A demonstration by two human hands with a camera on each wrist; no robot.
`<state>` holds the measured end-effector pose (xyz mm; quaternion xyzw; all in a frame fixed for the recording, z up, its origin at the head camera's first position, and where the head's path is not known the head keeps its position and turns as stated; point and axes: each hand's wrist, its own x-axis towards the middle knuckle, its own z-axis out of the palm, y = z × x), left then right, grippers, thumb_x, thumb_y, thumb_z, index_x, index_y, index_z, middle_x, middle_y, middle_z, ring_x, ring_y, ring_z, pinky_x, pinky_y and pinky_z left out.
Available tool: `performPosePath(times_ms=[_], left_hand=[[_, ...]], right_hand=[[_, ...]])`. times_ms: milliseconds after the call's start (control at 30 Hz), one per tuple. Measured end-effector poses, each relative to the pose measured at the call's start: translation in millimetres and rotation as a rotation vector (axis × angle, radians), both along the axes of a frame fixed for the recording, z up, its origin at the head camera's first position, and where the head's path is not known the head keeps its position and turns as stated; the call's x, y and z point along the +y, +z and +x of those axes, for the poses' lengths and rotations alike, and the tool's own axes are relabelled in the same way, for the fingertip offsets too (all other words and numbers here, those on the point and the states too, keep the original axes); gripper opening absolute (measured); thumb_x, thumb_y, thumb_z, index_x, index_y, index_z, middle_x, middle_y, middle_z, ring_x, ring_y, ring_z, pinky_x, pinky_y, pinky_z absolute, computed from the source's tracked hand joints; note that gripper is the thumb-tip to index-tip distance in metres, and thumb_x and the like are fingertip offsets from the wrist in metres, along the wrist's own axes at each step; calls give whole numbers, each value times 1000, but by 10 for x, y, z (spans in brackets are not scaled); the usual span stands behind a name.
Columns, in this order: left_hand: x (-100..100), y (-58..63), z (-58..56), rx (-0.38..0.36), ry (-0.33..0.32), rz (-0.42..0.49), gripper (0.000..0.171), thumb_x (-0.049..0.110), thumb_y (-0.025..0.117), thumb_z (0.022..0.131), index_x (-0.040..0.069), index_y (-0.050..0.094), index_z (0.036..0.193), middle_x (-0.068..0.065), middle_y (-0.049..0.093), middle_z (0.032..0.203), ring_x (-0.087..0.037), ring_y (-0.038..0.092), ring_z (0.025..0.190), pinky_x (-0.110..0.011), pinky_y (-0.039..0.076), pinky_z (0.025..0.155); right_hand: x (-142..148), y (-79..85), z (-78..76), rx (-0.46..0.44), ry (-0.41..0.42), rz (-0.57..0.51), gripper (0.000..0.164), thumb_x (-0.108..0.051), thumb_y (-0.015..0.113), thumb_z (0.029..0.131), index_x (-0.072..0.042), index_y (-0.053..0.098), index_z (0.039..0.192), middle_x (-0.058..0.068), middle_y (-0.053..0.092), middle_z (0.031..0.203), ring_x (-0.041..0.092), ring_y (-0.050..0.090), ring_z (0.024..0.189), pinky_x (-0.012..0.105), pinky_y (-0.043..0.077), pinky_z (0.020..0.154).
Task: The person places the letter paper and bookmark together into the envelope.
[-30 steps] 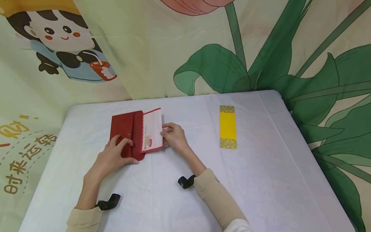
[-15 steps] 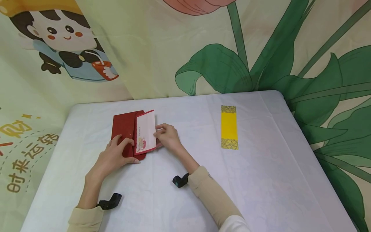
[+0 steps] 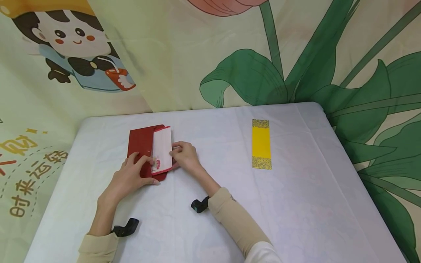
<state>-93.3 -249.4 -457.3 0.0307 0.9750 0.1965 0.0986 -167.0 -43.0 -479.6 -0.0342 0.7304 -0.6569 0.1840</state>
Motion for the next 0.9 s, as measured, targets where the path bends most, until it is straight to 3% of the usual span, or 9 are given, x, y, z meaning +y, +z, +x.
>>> performPosePath(times_ms=[200, 333, 600, 900], left_hand=[[-2, 7, -1, 6, -3, 6, 69, 48, 89, 75, 20, 54, 128, -33, 29, 154, -58, 30, 138, -79, 44, 92], [-11, 8, 3, 6, -2, 5, 71, 48, 90, 75, 19, 54, 130, -33, 28, 154, -57, 31, 138, -79, 44, 92], [-19, 20, 8, 11, 0, 11, 70, 48, 90, 75, 18, 54, 127, -33, 29, 154, -59, 31, 138, -80, 43, 92], [-24, 16, 21, 19, -9, 5, 70, 49, 89, 76, 18, 53, 128, -33, 29, 154, -59, 32, 137, -79, 45, 90]], right_hand=[[-49, 0, 15, 50, 0, 59, 34, -3, 64, 97, 2, 66, 130, 16, 77, 100, 21, 73, 72, 26, 59, 56], [-95, -8, 23, 38, -12, 42, 34, -1, 64, 96, 2, 66, 129, 15, 76, 97, 26, 74, 74, 29, 60, 56], [-184, -15, 32, 36, 5, 30, 38, 2, 63, 96, 0, 61, 134, 13, 75, 96, 18, 72, 69, 33, 61, 55], [-293, -4, 50, 69, 39, 37, 37, 3, 63, 96, 3, 62, 133, 14, 75, 93, 21, 74, 72, 30, 61, 56]])
